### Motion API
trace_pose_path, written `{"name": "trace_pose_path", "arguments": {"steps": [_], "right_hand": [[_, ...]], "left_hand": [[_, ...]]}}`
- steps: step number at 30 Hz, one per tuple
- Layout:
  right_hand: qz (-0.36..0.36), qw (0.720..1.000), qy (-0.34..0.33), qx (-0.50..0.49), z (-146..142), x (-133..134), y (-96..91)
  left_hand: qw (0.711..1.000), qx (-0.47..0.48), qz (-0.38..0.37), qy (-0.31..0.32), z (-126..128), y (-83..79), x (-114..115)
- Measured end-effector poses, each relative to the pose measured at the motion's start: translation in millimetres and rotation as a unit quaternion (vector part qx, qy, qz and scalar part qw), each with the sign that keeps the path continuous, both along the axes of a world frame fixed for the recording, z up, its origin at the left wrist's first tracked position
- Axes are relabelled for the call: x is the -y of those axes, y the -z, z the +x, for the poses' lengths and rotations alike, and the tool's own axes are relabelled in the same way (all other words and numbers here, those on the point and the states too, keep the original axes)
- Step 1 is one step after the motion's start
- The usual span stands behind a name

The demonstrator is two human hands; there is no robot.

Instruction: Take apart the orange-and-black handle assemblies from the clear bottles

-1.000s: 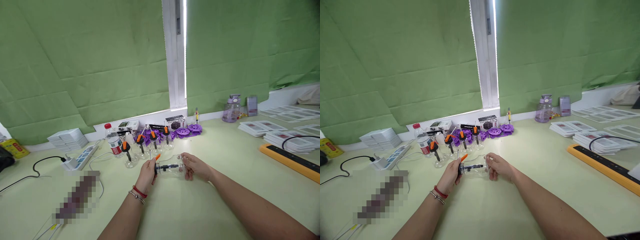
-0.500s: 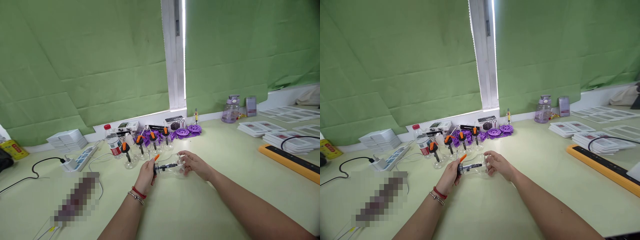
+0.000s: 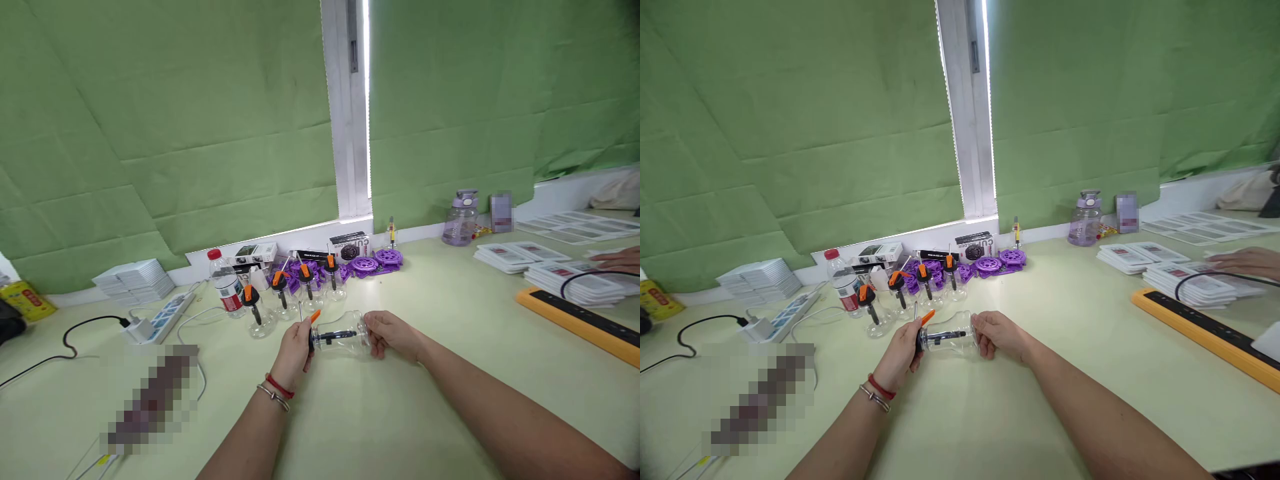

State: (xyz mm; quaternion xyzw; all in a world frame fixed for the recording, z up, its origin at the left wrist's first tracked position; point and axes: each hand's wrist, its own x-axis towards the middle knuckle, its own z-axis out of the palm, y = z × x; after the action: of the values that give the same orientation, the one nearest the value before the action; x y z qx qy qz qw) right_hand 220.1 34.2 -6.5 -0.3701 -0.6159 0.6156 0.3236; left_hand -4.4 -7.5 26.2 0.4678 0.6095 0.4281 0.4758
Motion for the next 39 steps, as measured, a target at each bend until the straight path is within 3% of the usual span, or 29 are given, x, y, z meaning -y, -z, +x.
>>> {"name": "trace_pose_path", "arguments": {"steps": [5,10,16,29,36,39], "right_hand": [[-0.005,1.0,0.017,-0.005,-4.2,0.5,0.5],[-0.018,0.997,0.033,-0.071,-6.6,6.9,-5.3],[-0.014,0.991,-0.026,-0.134,0.5,8.1,-8.9],[-0.022,0.999,0.007,-0.047,-3.7,1.5,1.1],[-0.031,0.997,0.052,-0.051,-5.2,7.0,-8.3],[-0.048,0.998,0.019,-0.043,-4.2,10.6,-12.2]], "left_hand": [[1.0,-0.011,-0.004,-0.004,-0.8,3.5,-2.0],[1.0,-0.012,-0.006,-0.011,-1.9,4.5,-3.2],[1.0,0.002,-0.01,-0.026,-2.3,3.4,-3.1],[0.999,-0.034,-0.009,-0.007,0.5,3.9,-0.8],[1.0,-0.024,-0.016,-0.011,-0.2,4.1,-1.1],[0.999,-0.016,-0.018,-0.021,-2.2,5.9,-3.0]]}}
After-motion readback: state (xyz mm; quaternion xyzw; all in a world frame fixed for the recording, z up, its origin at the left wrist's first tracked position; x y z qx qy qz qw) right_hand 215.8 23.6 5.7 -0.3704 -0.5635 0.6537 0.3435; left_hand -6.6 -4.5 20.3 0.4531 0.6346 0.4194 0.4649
